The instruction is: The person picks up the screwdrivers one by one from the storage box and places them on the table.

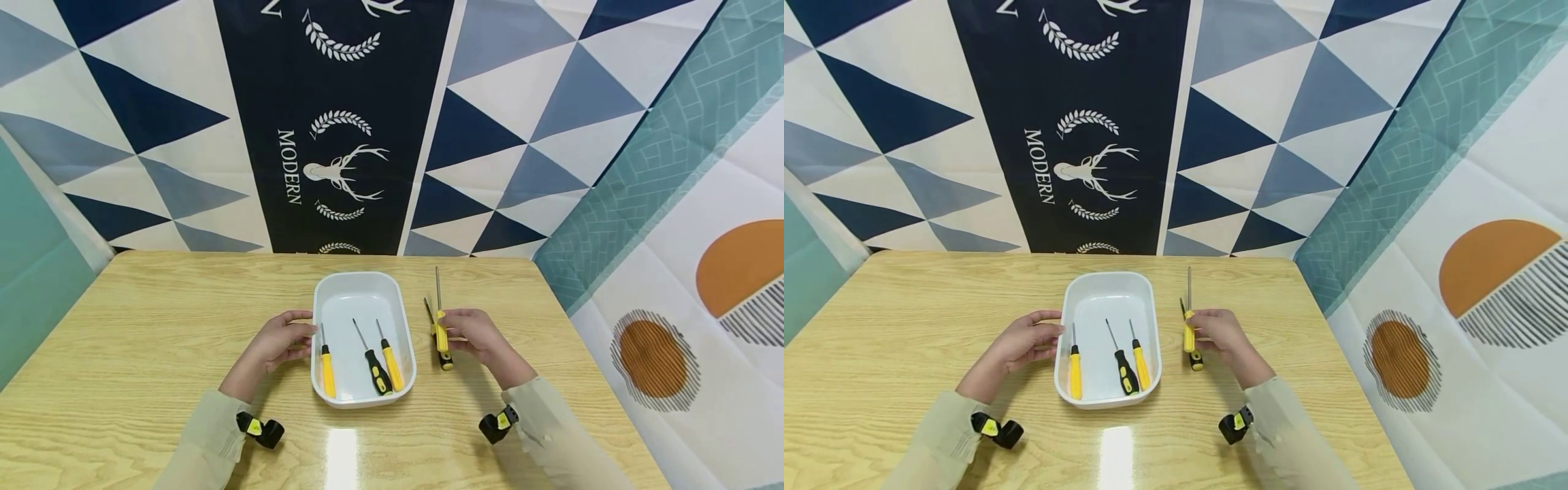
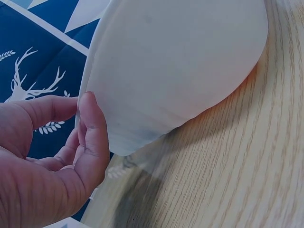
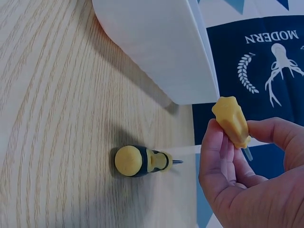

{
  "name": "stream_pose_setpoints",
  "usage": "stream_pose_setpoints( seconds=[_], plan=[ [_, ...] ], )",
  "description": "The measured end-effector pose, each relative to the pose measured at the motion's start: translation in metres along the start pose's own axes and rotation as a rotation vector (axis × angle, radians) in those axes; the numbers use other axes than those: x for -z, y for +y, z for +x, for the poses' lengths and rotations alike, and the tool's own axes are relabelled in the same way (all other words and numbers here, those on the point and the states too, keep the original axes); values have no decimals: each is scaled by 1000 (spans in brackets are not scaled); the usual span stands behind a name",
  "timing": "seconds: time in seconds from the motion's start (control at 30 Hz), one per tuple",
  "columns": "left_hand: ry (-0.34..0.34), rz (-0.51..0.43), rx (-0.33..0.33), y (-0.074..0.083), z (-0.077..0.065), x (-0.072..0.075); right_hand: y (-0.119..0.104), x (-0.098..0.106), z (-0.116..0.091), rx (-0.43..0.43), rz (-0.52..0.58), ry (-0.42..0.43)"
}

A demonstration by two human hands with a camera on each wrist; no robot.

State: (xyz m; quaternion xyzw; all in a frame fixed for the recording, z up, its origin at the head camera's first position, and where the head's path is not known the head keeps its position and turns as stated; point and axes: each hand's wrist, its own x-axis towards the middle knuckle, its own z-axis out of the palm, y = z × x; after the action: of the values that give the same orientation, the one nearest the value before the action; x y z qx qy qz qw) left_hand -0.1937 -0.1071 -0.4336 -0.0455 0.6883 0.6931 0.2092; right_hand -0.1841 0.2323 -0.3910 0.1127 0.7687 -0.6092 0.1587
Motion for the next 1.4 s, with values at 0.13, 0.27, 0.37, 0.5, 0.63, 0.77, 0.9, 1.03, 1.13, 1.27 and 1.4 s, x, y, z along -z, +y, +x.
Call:
stream_pose_setpoints(
  seconds=[0.13,0.27,0.37,0.5,0.63,0.77,0.9,1.03,1.13,1.27,1.4],
  plan=[
    [1,-3,-5,-1,1,0,2,2,0,10,-1,2],
    [1,-6,-7,-1,1,0,2,3,-1,13,0,5],
    [4,-4,-7,-2,1,0,2,3,-1,10,4,5],
    [1,-2,-13,-2,1,1,3,3,-1,18,3,-4],
    [-7,-9,-15,-3,1,0,6,5,-1,19,1,-5],
    [-2,-16,-14,-3,0,0,9,8,-1,11,-11,-3],
    [4,-11,-15,-4,0,-1,11,12,-2,5,-14,1],
    [10,-7,-16,-5,0,-1,13,15,-3,6,-20,4],
    [14,-2,-15,-5,0,-1,16,18,-3,8,-24,13],
    [14,3,-19,-5,-1,-1,18,20,-3,9,-18,18],
    [7,1,-20,-5,-2,-1,20,23,-4,4,-8,24]
  ],
)
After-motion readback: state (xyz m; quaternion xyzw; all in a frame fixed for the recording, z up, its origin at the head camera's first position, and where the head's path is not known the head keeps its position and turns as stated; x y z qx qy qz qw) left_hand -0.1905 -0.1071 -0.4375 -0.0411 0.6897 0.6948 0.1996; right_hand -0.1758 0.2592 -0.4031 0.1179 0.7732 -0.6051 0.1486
